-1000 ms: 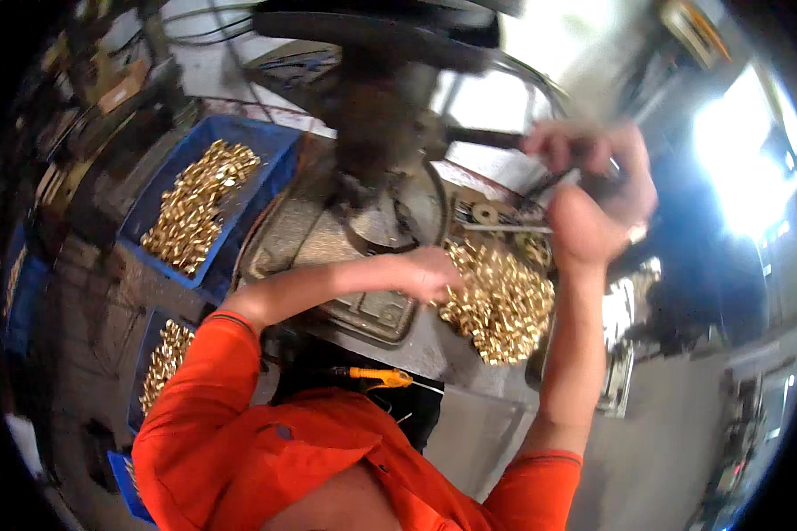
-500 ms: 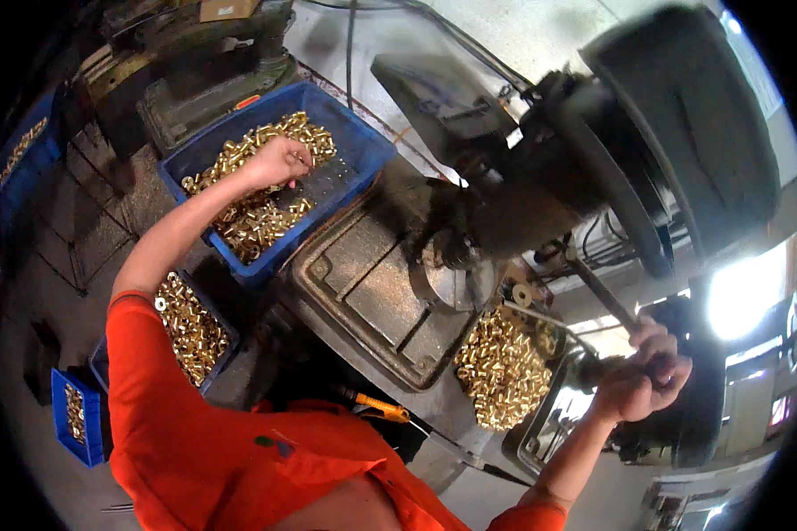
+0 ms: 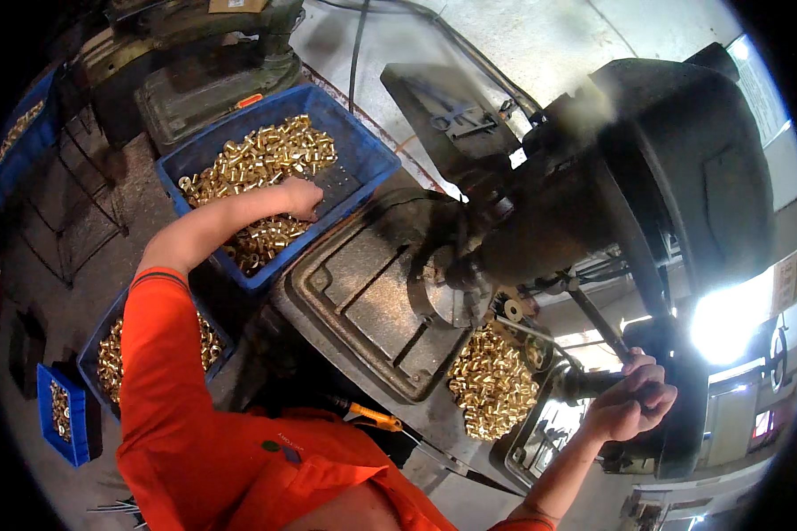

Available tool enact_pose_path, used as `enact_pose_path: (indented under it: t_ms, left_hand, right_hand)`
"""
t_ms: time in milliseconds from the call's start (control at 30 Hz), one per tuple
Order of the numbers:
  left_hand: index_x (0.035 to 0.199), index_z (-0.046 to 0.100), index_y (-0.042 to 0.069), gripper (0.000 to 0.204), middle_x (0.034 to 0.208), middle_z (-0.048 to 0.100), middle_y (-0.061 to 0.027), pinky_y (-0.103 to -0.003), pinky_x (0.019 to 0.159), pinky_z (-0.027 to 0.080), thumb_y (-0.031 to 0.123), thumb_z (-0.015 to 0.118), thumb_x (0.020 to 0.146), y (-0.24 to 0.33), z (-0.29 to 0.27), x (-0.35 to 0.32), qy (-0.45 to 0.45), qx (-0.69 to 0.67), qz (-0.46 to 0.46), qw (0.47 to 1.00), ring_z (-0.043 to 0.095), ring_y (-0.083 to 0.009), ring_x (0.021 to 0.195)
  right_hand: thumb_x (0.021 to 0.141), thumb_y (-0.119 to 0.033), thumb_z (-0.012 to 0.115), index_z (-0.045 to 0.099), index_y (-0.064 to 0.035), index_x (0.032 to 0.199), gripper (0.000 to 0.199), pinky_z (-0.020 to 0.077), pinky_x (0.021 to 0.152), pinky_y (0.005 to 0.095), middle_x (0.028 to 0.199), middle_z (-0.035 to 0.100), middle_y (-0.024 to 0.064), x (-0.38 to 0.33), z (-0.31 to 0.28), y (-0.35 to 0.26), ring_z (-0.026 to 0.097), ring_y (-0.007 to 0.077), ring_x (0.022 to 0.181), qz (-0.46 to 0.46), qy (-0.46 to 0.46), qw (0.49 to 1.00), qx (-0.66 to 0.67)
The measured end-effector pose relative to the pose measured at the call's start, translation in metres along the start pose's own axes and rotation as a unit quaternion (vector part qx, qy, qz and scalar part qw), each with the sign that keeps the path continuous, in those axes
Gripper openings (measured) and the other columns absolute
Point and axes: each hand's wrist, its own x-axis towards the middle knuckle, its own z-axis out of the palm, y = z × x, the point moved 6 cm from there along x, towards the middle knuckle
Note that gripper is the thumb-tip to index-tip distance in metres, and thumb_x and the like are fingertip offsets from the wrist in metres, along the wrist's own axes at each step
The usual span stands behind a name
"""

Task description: The person repeatedly picks brass casings from a blue bin, places each into a press machine, and operates the lever to process them. Finished casings accumulate in a metal tray beside the machine.

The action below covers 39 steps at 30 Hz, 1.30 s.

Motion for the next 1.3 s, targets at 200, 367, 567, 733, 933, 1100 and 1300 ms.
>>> enact_pose_path:
  t_ms: [200,367,567,733,933,1100,1300]
  left_hand:
    - [0.084,0.065,0.002,0.023,0.08,0.066,-0.0127,-0.038,0.062,0.051,0.021,0.056,0.074,-0.01,0.009,0.003,-0.005,-0.03,-0.028,0.999,0.065,-0.0251,0.074]
    - [0.074,0.062,-0.005,0.021,0.066,0.065,-0.0114,-0.031,0.052,0.051,0.011,0.05,0.073,-0.013,0.017,0.004,-0.105,-0.095,-0.093,0.986,0.063,-0.0202,0.053]
    - [0.08,0.062,-0.003,0.019,0.073,0.065,-0.0132,-0.034,0.057,0.052,0.012,0.055,0.071,-0.008,0.012,0.0,-0.069,-0.097,-0.092,0.989,0.065,-0.0226,0.062]
    - [0.093,0.061,0.004,0.027,0.088,0.063,-0.0151,-0.039,0.072,0.049,0.014,0.062,0.067,0.001,-0.021,-0.026,0.09,-0.048,-0.052,0.993,0.061,-0.0297,0.086]
    - [0.089,0.056,0.002,0.027,0.076,0.061,-0.0083,-0.029,0.066,0.047,0.003,0.069,0.066,0.055,-0.086,-0.08,0.211,-0.301,0.082,0.926,0.059,-0.0156,0.072]
    - [0.088,0.058,0.001,0.024,0.073,0.062,-0.0065,-0.028,0.063,0.046,0.004,0.071,0.068,0.157,-0.074,-0.1,0.187,-0.282,0.217,0.916,0.058,-0.0146,0.067]
    - [0.088,0.056,0.001,0.02,0.075,0.059,-0.0026,-0.022,0.065,0.045,0.0,0.067,0.072,0.201,-0.026,-0.054,0.135,-0.615,0.195,0.752,0.056,-0.0073,0.072]
  right_hand:
    - [0.071,-0.032,0.072,0.033,-0.0129,0.072,0.043,0.0355,0.081,0.0424,0.063,0.037,0.0017,-0.001,0.003,-0.002,0.041,0.0195,0.066,-0.006,0.006,1.0,0.016]
    - [0.07,-0.036,0.073,0.034,-0.0126,0.072,0.045,0.0363,0.079,0.043,0.064,0.039,0.0023,-0.003,0.008,-0.004,0.044,0.0207,0.067,-0.021,0.001,1.0,0.011]
    - [0.069,-0.037,0.074,0.035,-0.0124,0.072,0.046,0.0362,0.083,0.0468,0.065,0.041,0.0035,-0.009,0.001,-0.001,0.046,0.022,0.068,-0.018,-0.01,0.999,0.032]
    - [0.069,-0.037,0.074,0.033,-0.0127,0.071,0.047,0.0364,0.082,0.0467,0.065,0.042,0.0037,-0.012,0.003,-0.003,0.049,0.0235,0.069,-0.024,-0.007,0.999,0.027]
    - [0.07,-0.037,0.073,0.033,-0.0123,0.072,0.048,0.0394,0.08,0.0482,0.064,0.042,0.0051,-0.014,0.007,-0.005,0.049,0.0243,0.067,-0.043,-0.008,0.999,0.028]
    - [0.068,-0.016,0.065,0.032,-0.0113,0.072,0.034,0.0405,0.083,0.0496,0.064,0.043,0.0077,-0.015,0.007,-0.005,0.052,0.0274,0.068,-0.039,0.0,0.999,0.031]
    - [0.069,-0.015,0.064,0.032,-0.0102,0.073,0.032,0.04,0.084,0.0484,0.066,0.043,0.0066,-0.014,0.01,-0.009,0.053,0.0271,0.073,-0.029,-0.03,0.999,0.035]
